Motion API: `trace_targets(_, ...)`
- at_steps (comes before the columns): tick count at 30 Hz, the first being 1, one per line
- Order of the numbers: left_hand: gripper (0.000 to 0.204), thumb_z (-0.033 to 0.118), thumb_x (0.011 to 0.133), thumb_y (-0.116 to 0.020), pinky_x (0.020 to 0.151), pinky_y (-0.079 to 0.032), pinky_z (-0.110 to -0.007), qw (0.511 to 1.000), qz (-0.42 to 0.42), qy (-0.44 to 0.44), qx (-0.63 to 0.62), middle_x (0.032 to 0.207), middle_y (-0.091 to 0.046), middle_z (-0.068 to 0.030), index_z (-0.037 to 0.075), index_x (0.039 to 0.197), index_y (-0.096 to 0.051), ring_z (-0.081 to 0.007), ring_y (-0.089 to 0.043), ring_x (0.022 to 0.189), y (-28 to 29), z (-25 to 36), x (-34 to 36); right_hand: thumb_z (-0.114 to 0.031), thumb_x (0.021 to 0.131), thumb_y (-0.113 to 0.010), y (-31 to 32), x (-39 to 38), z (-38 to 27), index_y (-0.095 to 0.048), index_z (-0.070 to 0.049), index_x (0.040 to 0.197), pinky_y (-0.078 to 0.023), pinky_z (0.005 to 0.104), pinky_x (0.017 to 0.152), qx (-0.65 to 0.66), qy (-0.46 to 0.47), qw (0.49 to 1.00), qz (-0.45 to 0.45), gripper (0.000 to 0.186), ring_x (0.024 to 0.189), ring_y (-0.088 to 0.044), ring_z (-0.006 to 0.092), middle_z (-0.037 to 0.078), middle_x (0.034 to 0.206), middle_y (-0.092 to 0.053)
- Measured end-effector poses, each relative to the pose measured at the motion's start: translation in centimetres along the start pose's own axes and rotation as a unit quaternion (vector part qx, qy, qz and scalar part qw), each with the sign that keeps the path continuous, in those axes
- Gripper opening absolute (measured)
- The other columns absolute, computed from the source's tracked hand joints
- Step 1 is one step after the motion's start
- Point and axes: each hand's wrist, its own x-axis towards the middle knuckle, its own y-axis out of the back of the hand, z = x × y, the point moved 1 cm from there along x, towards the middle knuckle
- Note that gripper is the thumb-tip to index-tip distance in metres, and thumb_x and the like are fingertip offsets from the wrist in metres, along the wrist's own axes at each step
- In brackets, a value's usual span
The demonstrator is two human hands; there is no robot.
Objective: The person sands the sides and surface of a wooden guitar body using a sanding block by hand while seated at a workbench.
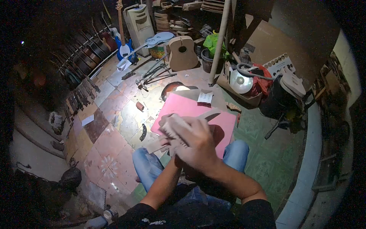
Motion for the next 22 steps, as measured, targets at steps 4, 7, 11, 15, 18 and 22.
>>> trace_targets(4, 0.089, 0.088, 0.081, -0.035, 0.073, -0.043, -0.037, 1.0, 0.008, -0.011, 0.013, 0.091, -0.046, -0.0118, 0.001, 0.092, -0.045, -0.0233, -0.047, 0.08, -1.2, -0.9, 0.6, -0.008, 0.081, -0.071, 1.1, 0.9, 1.9, -0.064, -0.002, 0.125, -0.048, 0.0362, 0.094, 0.055, -0.112, 0.992, 0.017, 0.045, 0.108, -0.061, 0.0297, 0.016, 0.116, -0.064)
trace_targets(7, 0.089, 0.088, 0.08, -0.037, 0.073, -0.043, -0.037, 0.999, 0.021, -0.025, 0.029, 0.091, -0.046, -0.0123, 0.0, 0.092, -0.046, -0.0235, -0.047, 0.08, -0.9, -0.7, 1.1, -0.016, 0.082, -0.073, 0.9, 1.2, 1.7, -0.063, -0.004, 0.128, -0.048, 0.0374, 0.094, 0.101, -0.109, 0.989, 0.009, 0.049, 0.107, -0.063, 0.0317, 0.018, 0.114, -0.065)
trace_targets(11, 0.092, 0.088, 0.074, -0.048, 0.073, -0.042, -0.039, 0.992, 0.074, -0.07, 0.075, 0.091, -0.046, -0.0125, -0.002, 0.094, -0.049, -0.0271, -0.048, 0.081, -1.2, -2.5, 1.2, -0.014, 0.088, -0.069, 0.5, 0.9, 4.2, -0.061, -0.001, 0.13, -0.048, 0.0353, 0.096, 0.386, -0.267, 0.882, 0.047, 0.046, 0.108, -0.064, 0.0253, 0.019, 0.116, -0.067)
trace_targets(15, 0.084, 0.081, 0.075, -0.058, 0.075, -0.043, -0.038, 0.981, 0.085, -0.159, 0.066, 0.096, -0.05, -0.0126, 0.0, 0.095, -0.049, -0.0275, -0.052, 0.089, -0.6, -3.0, 1.4, -0.015, 0.092, -0.066, -0.1, 0.1, 5.1, -0.058, 0.004, 0.131, -0.049, 0.0292, 0.094, 0.206, -0.222, 0.953, 0.019, 0.044, 0.111, -0.062, 0.0176, 0.016, 0.12, -0.066)
trace_targets(18, 0.079, 0.073, 0.076, -0.068, 0.077, -0.045, -0.038, 0.983, 0.058, -0.163, 0.054, 0.097, -0.05, -0.0127, 0.0, 0.098, -0.047, -0.0267, -0.052, 0.091, 0.4, -2.7, 1.1, -0.017, 0.091, -0.068, -2.1, -1.2, 7.4, -0.058, 0.002, 0.132, -0.049, 0.0315, 0.095, 0.293, -0.252, 0.921, 0.056, 0.046, 0.111, -0.063, 0.0202, 0.018, 0.122, -0.066)
trace_targets(22, 0.065, 0.055, 0.086, -0.07, 0.092, -0.049, -0.039, 0.99, 0.06, -0.103, -0.082, 0.126, -0.055, -0.0195, 0.003, 0.112, -0.041, -0.0288, -0.058, 0.112, 2.6, -4.2, 0.6, -0.026, 0.089, -0.073, -6.1, -4.0, 12.0, -0.058, -0.004, 0.135, -0.047, 0.0335, 0.099, 0.194, -0.314, 0.929, 0.007, 0.053, 0.113, -0.064, 0.0251, 0.018, 0.135, -0.06)
